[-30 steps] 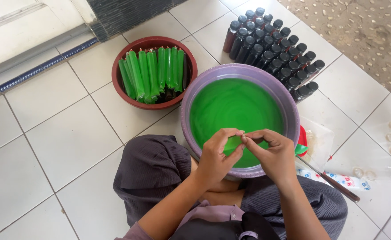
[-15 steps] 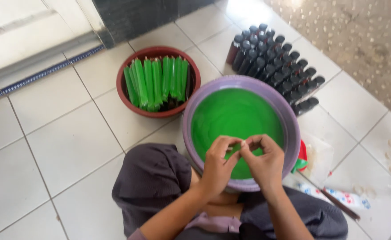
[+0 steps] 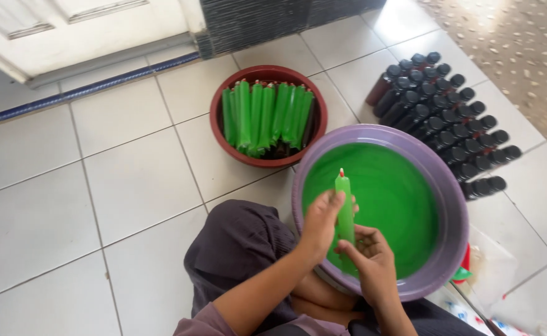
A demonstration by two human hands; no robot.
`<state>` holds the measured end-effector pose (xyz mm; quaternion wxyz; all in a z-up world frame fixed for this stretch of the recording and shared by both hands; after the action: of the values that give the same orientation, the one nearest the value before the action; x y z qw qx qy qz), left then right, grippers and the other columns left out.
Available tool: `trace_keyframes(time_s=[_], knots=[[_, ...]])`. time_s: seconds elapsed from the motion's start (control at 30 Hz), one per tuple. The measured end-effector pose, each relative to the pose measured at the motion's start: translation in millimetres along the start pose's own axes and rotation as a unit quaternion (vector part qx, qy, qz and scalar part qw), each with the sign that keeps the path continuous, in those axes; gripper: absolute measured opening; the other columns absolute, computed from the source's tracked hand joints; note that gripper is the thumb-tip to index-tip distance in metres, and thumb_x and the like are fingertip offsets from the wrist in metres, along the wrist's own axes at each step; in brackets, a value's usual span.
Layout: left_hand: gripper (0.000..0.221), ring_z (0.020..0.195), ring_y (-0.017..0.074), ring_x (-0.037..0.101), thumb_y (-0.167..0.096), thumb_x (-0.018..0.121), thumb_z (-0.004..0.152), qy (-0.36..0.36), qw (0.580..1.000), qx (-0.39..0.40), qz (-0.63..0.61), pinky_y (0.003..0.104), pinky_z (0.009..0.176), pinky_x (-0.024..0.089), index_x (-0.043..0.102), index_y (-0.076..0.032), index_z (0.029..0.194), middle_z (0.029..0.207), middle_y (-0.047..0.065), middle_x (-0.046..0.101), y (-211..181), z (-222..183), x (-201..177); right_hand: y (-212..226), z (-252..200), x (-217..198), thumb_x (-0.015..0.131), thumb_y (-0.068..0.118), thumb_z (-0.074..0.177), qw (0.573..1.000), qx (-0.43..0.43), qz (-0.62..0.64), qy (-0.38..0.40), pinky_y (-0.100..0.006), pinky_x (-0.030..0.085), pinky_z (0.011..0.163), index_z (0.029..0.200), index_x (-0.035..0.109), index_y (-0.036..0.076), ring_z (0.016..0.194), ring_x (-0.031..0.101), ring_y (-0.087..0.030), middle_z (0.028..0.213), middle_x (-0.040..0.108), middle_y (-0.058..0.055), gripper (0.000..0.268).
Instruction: Filling thin plastic bags with green liquid using a funnel and ladle, then tying them closed
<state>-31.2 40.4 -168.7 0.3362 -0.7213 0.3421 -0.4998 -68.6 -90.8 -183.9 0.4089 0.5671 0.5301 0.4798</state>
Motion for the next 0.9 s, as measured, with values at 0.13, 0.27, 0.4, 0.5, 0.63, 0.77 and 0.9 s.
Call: trace_keyframes(time_s=[0.13,0.27,0.4,0.5,0.63,0.77,0.9], knots=[[0.026,0.089,0.0101,0.058,-0.034,0.054,0.103,-0.001,0.985,0.05,0.166,0.031,0.081,0.048,0.066,-0.011,0.107,0.094,-0.001,0.067,20,-8,-23,-19,23,-8,0.078,-0.002,0.082,0.998,-0.002,-0.057,0.035,-0.027,0.056,0.094,0.122,0.063,-0.001,0.104,0.065,-0.015,0.116,0.068,-0.012,0.043],[0.028,0.074,0.0137,0.07,-0.034,0.061,0.097,-0.127,0.971,0.016,0.202,0.03,0.067,0.055,0.07,-0.012,0.113,0.088,0.004,0.077,-2,46,-60,-7,23,-7,0.073,0.018,0.088,0.962,-0.057,-0.21,0.163,-0.027,0.058,0.09,0.139,0.063,0.011,0.093,0.074,-0.012,0.133,0.064,-0.005,0.052],[0.067,0.141,0.0356,0.046,-0.046,0.057,0.099,-0.212,0.879,0.091,0.418,0.051,0.117,0.036,0.047,-0.002,0.149,0.152,0.019,0.05,-59,127,-96,-17,30,-39,0.072,0.016,0.089,0.976,-0.012,-0.196,0.094,-0.027,0.057,0.093,0.13,0.072,0.01,0.103,0.075,-0.013,0.112,0.083,-0.01,0.042],[0.08,0.137,0.0454,0.044,-0.01,0.066,0.097,-0.216,0.868,0.074,0.442,0.051,0.115,0.043,0.019,-0.003,0.161,0.158,0.025,0.025,-98,181,-90,-31,29,-66,0.073,0.016,0.088,0.981,0.024,-0.189,0.028,-0.029,0.058,0.094,0.124,0.076,0.006,0.102,0.076,-0.015,0.111,0.084,-0.011,0.038],[0.071,0.116,0.0382,0.056,0.014,0.057,0.088,-0.188,0.704,0.044,0.684,0.048,0.08,0.061,0.045,-0.011,0.153,0.142,0.02,0.044,-56,263,-124,-51,16,-100,0.073,0.014,0.088,0.977,0.056,-0.206,-0.022,-0.03,0.06,0.095,0.122,0.079,0.007,0.102,0.078,-0.016,0.107,0.086,-0.012,0.035],[0.038,0.104,0.0344,0.059,-0.012,0.061,0.089,-0.202,0.489,0.188,0.827,0.048,0.078,0.05,0.066,-0.018,0.126,0.125,0.014,0.058,-28,276,-126,-50,2,-129,0.074,0.019,0.087,0.961,0.01,-0.275,-0.037,-0.025,0.06,0.089,0.118,0.08,0.011,0.096,0.08,-0.011,0.104,0.088,-0.006,0.033],[0.035,0.084,0.0285,0.063,-0.015,0.053,0.088,-0.23,0.368,0.385,0.814,0.047,0.069,0.045,0.072,-0.012,0.117,0.116,0.006,0.069,-21,276,-145,-23,-8,-136,0.073,0.024,0.089,0.945,0.014,-0.316,-0.081,-0.023,0.054,0.085,0.116,0.081,0.014,0.089,0.075,-0.008,0.101,0.087,0.0,0.031]])
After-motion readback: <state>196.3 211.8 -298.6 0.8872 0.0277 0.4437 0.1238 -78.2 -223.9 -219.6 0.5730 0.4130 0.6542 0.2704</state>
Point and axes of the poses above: each hand's wrist, its own z-axis towards the middle knuckle, its own x-axis out of the palm, y = z × x, the point moved 1 cm from there along z, towards the middle knuckle
